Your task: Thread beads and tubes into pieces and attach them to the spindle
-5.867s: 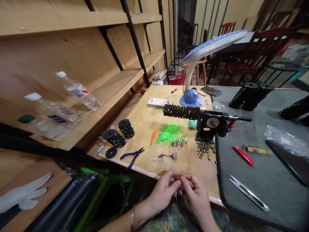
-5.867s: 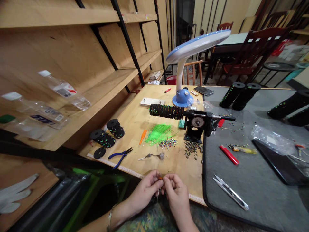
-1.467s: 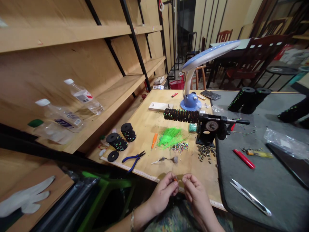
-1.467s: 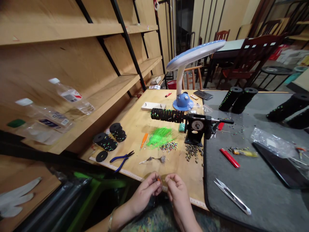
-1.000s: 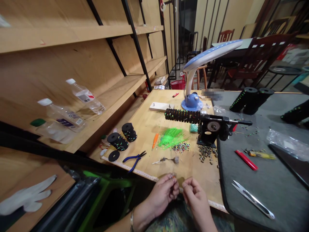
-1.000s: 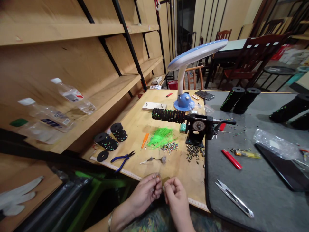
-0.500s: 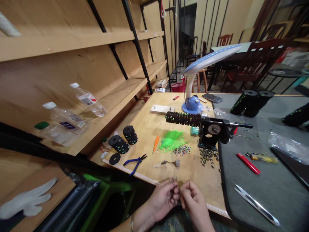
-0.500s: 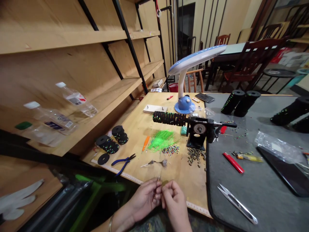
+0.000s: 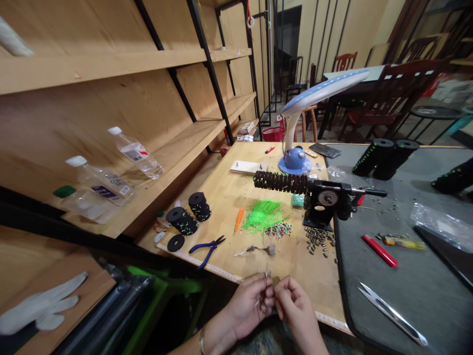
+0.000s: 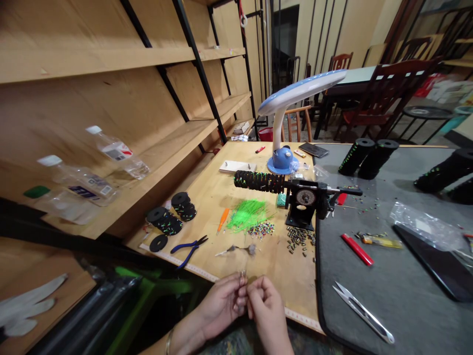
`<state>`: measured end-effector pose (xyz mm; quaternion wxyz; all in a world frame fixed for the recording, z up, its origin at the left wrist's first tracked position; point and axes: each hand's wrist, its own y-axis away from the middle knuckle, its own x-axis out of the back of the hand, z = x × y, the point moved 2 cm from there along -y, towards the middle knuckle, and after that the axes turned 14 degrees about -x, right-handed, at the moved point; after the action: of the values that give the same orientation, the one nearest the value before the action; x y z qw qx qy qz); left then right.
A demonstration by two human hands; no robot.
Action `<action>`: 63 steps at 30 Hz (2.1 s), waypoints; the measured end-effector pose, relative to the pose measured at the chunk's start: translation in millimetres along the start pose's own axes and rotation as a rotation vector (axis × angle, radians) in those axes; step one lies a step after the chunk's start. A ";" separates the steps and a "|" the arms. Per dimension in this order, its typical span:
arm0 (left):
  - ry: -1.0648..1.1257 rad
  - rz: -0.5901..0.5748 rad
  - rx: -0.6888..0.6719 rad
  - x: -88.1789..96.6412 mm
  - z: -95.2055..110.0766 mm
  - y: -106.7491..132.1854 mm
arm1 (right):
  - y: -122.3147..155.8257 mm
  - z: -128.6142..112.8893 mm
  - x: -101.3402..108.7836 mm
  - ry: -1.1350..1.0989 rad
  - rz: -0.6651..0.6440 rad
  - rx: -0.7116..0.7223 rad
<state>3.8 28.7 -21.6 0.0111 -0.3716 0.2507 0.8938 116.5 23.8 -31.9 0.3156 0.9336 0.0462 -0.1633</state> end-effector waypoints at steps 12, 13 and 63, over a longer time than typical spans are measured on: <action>0.016 -0.020 0.008 1.5 -0.1 -0.6 | 0.0 -0.6 0.6 -0.006 -0.003 -0.014; 0.020 -0.020 0.011 1.4 0.2 -0.5 | -0.4 -0.2 0.8 -0.009 -0.005 -0.013; -0.388 0.006 -0.149 1.9 -1.4 0.9 | -4.5 0.2 6.7 0.028 0.045 0.053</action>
<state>3.2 27.0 -23.3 0.0288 -0.1914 0.1782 0.9648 121.9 27.2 -36.9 0.2936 0.9446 0.0254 -0.1443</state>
